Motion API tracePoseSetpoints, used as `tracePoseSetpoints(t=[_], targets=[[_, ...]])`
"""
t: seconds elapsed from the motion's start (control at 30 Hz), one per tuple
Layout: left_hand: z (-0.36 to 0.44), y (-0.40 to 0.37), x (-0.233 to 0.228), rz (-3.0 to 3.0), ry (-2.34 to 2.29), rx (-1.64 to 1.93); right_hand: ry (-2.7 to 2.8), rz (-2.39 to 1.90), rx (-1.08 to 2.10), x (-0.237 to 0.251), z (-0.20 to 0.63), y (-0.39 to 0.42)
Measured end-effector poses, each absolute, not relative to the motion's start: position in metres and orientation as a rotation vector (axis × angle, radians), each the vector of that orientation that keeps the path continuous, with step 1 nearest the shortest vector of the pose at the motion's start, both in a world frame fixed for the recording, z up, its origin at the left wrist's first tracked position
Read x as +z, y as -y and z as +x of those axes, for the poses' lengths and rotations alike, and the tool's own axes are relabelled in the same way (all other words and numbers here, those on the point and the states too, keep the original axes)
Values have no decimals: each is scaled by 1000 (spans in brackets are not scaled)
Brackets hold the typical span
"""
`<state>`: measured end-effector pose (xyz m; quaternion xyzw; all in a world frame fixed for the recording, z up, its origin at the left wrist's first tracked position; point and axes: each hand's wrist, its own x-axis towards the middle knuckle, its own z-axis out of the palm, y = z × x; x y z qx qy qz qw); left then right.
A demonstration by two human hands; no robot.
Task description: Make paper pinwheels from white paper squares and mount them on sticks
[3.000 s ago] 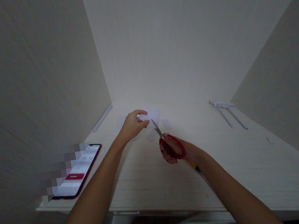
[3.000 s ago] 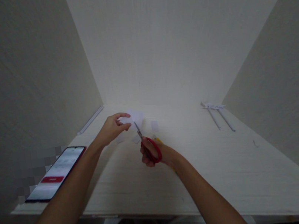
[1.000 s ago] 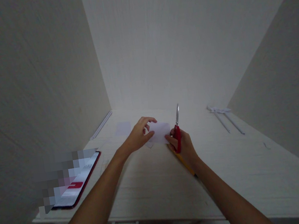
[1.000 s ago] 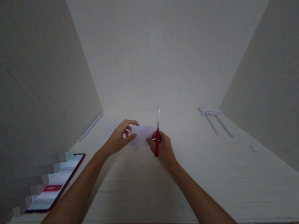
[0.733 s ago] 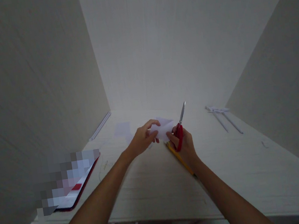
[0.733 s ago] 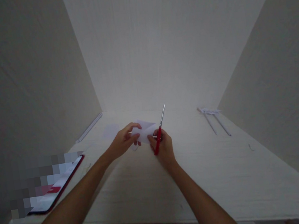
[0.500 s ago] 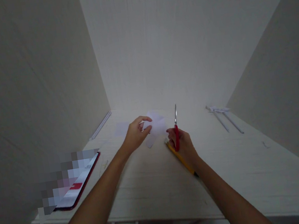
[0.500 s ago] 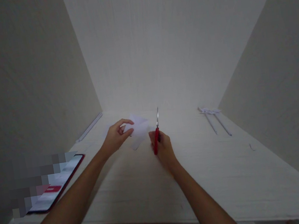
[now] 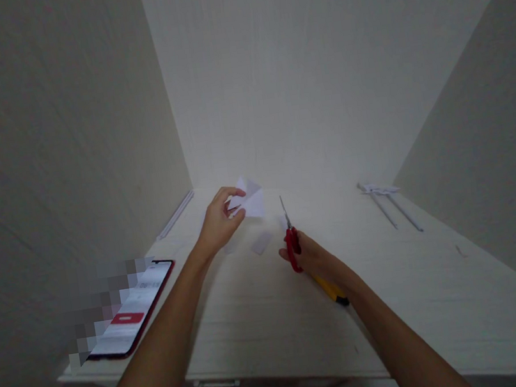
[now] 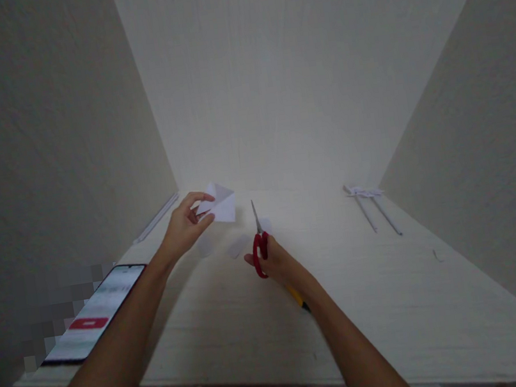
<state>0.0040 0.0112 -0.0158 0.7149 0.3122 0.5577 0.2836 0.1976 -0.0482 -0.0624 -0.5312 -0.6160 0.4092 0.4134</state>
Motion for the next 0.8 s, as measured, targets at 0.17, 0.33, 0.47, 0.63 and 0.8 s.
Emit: tracePoseSetpoints(t=[0.17, 0.33, 0.47, 0.63, 0.8], targets=[[2, -8, -10, 1944, -799, 1504, 1649, -1212, 1218, -50, 193, 63], [0, -11, -12, 1840, -754, 1539, 1737, -1147, 1282, -49, 193, 63], [2, -12, -13, 1770, -804, 1582, 1670, -1338, 754, -59, 190, 54], [3, -9, -11, 1779, -811, 1535, 1543, -1395, 567, -71, 188, 48], [2, -6, -8, 1900, -871, 1504, 1522, -1375, 829, -89, 190, 39]])
